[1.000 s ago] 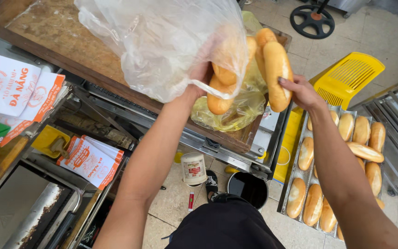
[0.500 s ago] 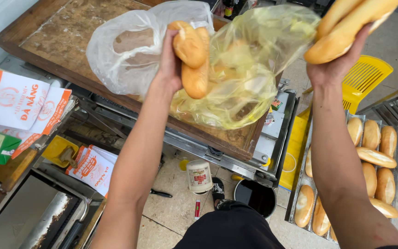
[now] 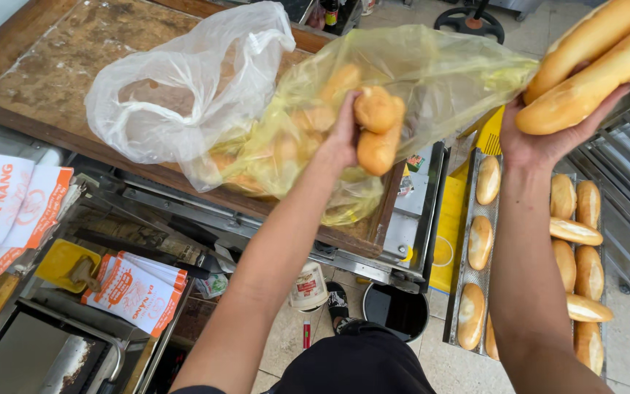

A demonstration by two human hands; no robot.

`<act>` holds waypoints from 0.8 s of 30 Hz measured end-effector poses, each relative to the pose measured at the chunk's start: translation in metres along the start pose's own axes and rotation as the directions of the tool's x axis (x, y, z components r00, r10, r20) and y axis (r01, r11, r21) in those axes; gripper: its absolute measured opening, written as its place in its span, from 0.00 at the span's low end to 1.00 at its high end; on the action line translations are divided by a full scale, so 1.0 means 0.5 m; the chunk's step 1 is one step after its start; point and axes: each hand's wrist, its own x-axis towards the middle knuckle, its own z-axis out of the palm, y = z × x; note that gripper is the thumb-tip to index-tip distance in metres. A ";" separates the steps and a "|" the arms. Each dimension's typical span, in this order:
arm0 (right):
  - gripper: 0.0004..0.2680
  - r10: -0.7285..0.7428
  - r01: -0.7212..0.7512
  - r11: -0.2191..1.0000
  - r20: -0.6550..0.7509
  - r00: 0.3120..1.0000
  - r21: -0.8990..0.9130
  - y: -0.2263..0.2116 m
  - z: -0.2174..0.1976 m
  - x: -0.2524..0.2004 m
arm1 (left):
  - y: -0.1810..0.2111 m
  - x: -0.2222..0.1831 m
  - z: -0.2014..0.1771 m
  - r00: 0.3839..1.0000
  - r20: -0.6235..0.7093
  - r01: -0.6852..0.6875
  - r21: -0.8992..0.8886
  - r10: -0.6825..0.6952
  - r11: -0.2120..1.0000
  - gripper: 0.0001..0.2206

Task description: The person picks up bread pieces from a table into a bowl, wipes the table with a cloth, and empties the bowl into a bag. They then break pomegranates by hand to extract seeds into a bowl and place baguettes from a tray into a plastic bag.

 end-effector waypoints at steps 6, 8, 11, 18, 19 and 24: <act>0.24 0.089 -0.090 0.991 -0.018 0.996 -0.101 0.004 -0.066 -0.021 | 0.198 -0.009 -0.117 0.936 -0.202 -0.188 0.405 0.288 0.895 0.34; 0.24 0.066 -0.068 0.987 -0.022 0.998 -0.144 0.030 -0.065 -0.012 | 0.255 -0.023 -0.131 0.822 -0.158 -0.242 0.772 0.546 0.588 0.33; 0.23 -0.050 0.048 0.963 -0.001 0.999 -0.265 0.053 -0.036 0.023 | 0.341 -0.084 -0.135 0.725 -0.012 0.294 0.909 0.688 -0.294 0.26; 0.16 -0.235 0.444 -0.119 0.460 0.857 -0.888 0.093 0.132 0.015 | 0.381 -0.298 0.003 0.768 -0.579 0.550 0.376 0.275 -0.745 0.46; 0.17 -0.143 0.532 -0.232 0.569 0.809 -0.814 0.111 0.157 0.001 | 0.385 -0.320 0.030 0.784 -0.576 0.519 0.404 0.230 -0.753 0.53; 0.23 0.536 0.503 0.254 0.553 0.638 -0.826 0.245 0.267 -0.045 | 0.439 -0.387 0.081 0.874 -0.142 0.426 0.682 0.465 -0.594 0.44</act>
